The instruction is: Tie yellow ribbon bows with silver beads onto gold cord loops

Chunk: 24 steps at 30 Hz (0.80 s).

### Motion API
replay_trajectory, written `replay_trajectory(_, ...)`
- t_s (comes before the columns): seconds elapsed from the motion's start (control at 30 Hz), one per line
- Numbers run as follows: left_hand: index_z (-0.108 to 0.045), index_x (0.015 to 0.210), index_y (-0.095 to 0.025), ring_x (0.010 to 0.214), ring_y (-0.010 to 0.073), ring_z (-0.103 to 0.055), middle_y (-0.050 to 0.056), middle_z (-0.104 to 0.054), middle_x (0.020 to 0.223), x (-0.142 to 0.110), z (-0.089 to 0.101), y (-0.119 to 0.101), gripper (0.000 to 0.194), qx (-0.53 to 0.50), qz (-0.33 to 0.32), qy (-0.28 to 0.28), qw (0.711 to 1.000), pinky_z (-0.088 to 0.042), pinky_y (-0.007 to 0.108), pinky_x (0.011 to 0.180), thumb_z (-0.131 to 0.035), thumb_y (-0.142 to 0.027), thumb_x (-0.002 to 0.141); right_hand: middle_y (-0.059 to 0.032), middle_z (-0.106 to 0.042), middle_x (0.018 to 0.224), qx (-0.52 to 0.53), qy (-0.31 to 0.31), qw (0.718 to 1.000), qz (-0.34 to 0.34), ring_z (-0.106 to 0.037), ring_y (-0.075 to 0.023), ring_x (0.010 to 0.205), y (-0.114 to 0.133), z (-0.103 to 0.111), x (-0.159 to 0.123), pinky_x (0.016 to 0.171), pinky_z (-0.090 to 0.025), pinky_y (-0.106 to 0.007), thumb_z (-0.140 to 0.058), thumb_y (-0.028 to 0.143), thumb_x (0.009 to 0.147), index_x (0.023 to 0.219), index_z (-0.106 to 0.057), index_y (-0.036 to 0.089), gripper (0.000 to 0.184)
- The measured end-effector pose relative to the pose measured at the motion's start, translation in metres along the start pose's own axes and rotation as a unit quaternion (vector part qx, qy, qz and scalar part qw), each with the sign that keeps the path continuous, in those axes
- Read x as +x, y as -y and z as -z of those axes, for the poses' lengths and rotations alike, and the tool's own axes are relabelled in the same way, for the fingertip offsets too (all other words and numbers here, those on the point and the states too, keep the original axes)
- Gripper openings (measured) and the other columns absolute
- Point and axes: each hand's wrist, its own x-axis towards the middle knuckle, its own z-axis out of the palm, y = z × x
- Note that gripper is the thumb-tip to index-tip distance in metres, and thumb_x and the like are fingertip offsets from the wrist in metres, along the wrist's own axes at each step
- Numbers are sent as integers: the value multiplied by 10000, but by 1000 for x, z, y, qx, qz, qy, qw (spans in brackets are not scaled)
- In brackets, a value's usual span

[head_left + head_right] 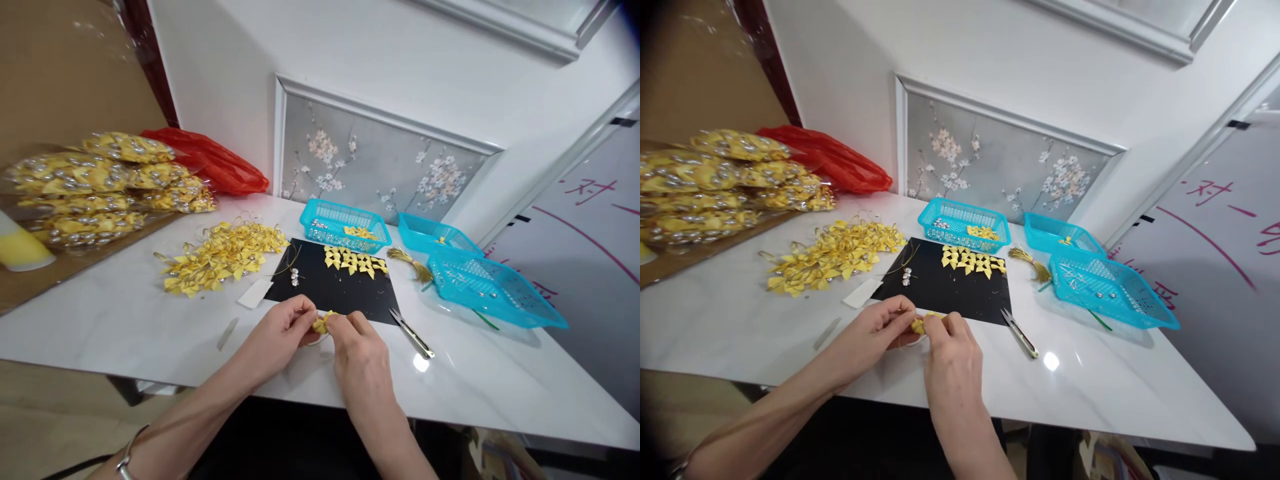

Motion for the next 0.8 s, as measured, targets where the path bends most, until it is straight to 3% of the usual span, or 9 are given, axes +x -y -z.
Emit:
replay_trajectory(0.27, -508, 684, -192, 641, 123, -489, -56, -476, 650, -3, 0, -1, 238, 48, -24, 13, 998, -476, 269, 680, -601, -340, 845, -41, -580, 722, 12, -11, 1000, -2, -562, -169, 614, 1, -3, -1, 553, -407, -263, -384, 188, 978, 840, -664, 179, 312)
replay_trajectory(0.57, -475, 748, -202, 695, 125, -552, -56, -483, 707, -2, 0, -1, 248, 38, -10, 10, 999, -537, 339, 795, -523, -407, 882, -34, -566, 730, 55, 18, 998, -18, -557, -152, 628, 0, 0, -1, 582, -425, -241, -402, 161, 966, 844, -698, 198, 322)
replay_trajectory(0.8, -573, 644, -179, 557, 122, -486, -51, -499, 576, 0, 2, 1, 202, 113, -35, 4, 993, -415, 238, 560, -553, -267, 825, -44, -640, 777, 136, 13, 989, -53, -608, -167, 670, 2, -1, 3, 611, -471, -257, -451, 178, 926, 829, -659, 188, 229)
